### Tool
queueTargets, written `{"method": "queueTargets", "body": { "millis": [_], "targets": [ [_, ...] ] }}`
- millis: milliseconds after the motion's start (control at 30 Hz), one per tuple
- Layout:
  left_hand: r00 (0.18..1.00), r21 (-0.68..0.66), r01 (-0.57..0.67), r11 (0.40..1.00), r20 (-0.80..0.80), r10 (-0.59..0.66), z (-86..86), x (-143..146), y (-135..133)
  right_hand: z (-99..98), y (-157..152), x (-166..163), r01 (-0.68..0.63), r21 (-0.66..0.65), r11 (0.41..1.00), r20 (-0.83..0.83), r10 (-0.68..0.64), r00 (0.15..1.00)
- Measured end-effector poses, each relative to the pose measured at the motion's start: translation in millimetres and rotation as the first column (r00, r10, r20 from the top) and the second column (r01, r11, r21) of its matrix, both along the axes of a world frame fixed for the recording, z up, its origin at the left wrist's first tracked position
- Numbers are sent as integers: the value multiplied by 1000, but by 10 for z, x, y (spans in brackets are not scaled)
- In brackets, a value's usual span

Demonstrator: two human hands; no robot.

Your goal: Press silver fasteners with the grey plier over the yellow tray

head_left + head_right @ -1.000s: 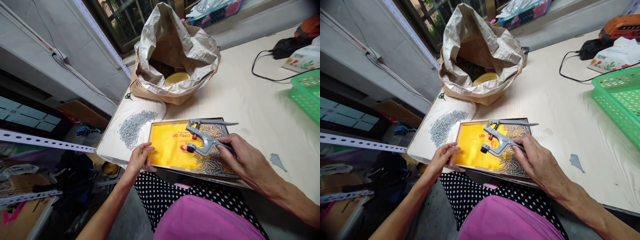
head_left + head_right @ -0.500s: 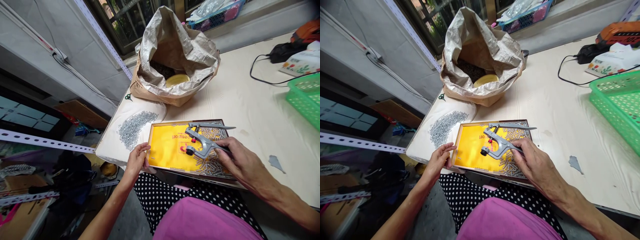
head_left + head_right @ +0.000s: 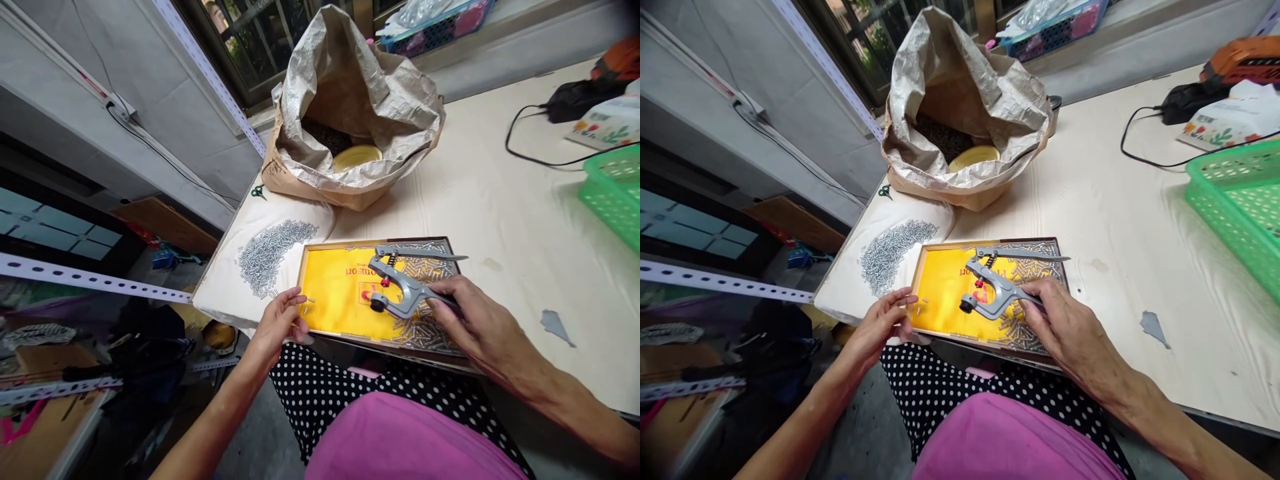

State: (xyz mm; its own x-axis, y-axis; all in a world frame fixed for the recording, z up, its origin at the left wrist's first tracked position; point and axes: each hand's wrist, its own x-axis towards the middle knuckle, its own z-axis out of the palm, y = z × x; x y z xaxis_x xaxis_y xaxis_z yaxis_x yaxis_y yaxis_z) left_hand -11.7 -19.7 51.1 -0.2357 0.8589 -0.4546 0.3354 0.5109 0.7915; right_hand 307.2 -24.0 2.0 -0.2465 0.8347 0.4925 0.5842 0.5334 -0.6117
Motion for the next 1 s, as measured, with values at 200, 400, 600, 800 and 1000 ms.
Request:
{"method": "queueTargets", "body": {
  "millis": [200,400,600,800,1000],
  "targets": [
    [818,147,397,906,-505,-276,-413,9,4,68,-9,-47,6,7,1000,8,-6,1000],
    [769,109,542,833,-463,-440,-389,-87,127,130,-32,-23,-19,-30,999,-7,19,1000],
    [343,-342,569,748,-728,-593,-242,39,127,95,-21,-26,-2,-5,1000,-29,2,1000],
    [301,-452,567,689,-664,-684,-233,274,165,153,-29,12,44,44,998,-2,-44,999],
    [550,-261,635,727,-508,-663,-343,565,253,162,-38,58,58,46,997,-2,-58,998]
  ]
}}
